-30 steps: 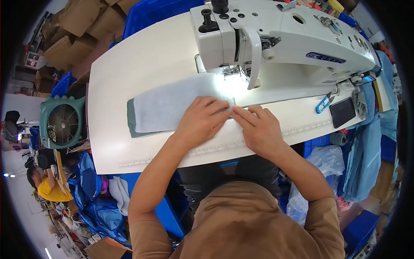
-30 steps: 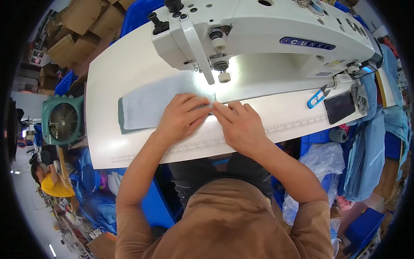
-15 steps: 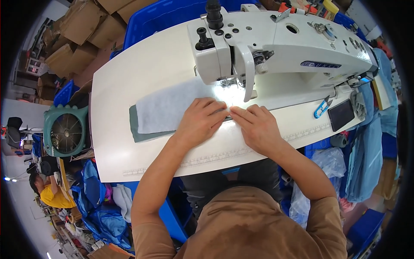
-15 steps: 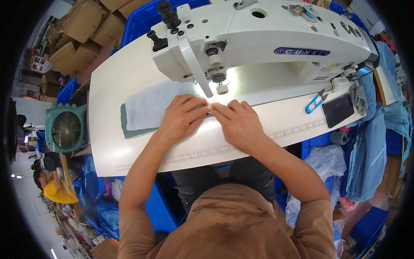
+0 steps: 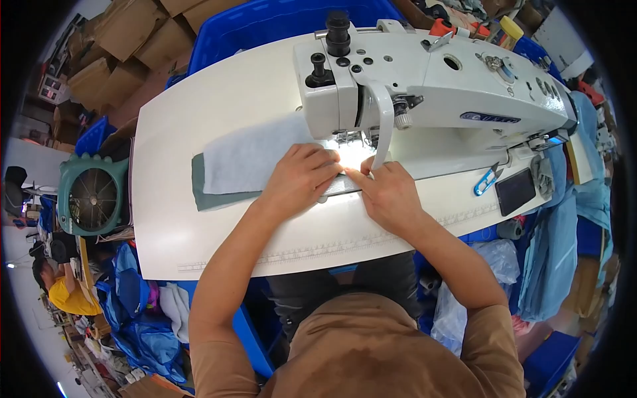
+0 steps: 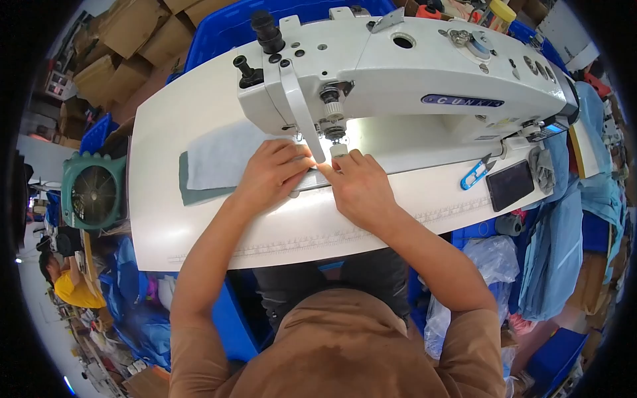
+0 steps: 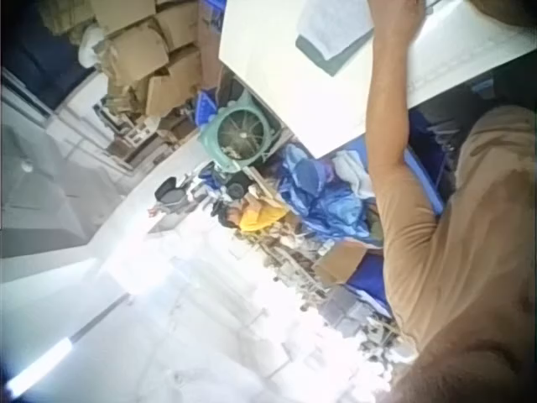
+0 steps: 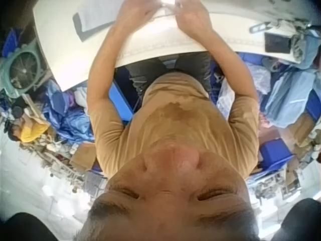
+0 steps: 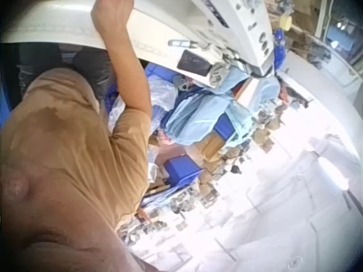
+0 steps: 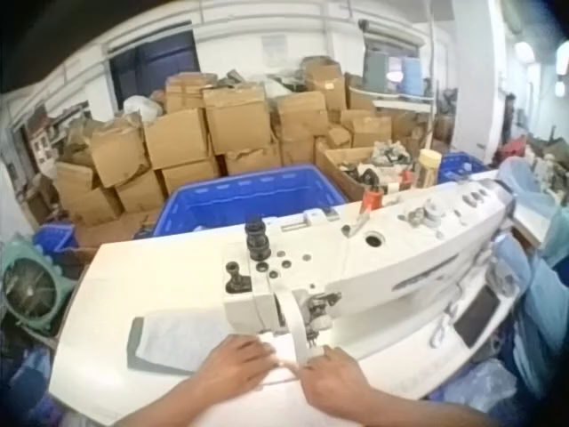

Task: Sewing two pieces of synthetic fabric components together using an industrial sewing machine.

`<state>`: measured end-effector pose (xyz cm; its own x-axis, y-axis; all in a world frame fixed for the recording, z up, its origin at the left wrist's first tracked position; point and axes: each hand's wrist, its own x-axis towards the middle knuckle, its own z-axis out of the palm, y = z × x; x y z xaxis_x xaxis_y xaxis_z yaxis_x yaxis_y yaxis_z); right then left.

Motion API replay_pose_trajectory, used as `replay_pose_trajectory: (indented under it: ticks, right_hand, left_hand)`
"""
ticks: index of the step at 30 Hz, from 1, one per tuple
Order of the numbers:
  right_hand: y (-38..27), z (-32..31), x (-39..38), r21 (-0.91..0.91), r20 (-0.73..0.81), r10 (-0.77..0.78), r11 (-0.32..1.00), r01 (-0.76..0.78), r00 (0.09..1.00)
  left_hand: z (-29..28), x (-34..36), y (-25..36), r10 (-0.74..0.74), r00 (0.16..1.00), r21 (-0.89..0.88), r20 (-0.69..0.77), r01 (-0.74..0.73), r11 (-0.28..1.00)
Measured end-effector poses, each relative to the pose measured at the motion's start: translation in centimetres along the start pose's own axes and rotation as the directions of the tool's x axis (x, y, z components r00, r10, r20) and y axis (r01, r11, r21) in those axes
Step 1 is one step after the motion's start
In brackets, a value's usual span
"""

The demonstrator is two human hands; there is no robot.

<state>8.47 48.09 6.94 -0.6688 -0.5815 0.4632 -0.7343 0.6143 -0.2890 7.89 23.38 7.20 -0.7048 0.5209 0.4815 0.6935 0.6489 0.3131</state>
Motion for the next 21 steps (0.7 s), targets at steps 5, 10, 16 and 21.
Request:
replay_pose_trajectory:
  ticks: [5,10,16,21]
  right_hand:
    - [0.5,0.4,0.6,-0.006,0.000,-0.005,1.000,0.005,1.000]
    - [1.3,0.9,1.0,-0.052,0.045,-0.018,0.998,0.021,0.999]
    - [1.6,1.3,1.5,-0.076,0.030,-0.019,0.997,0.021,0.999]
    - [2.2,2.2,1.5,-0.141,0.070,-0.034,0.989,0.043,0.997]
  left_hand:
    - [0.1,0.2,-0.9,0.008,1.000,0.022,0.006,-0.008,1.000]
    - [-0.1,0.6,-1.8,-0.003,1.000,0.006,0.000,0.003,1.000]
    - [-0.4,1.0,-2.8,-0.004,1.000,-0.002,0.009,0.004,1.000]
    - [-0.4,1.2,-3.3,-0.002,1.000,0.004,-0.001,0.002,1.000]
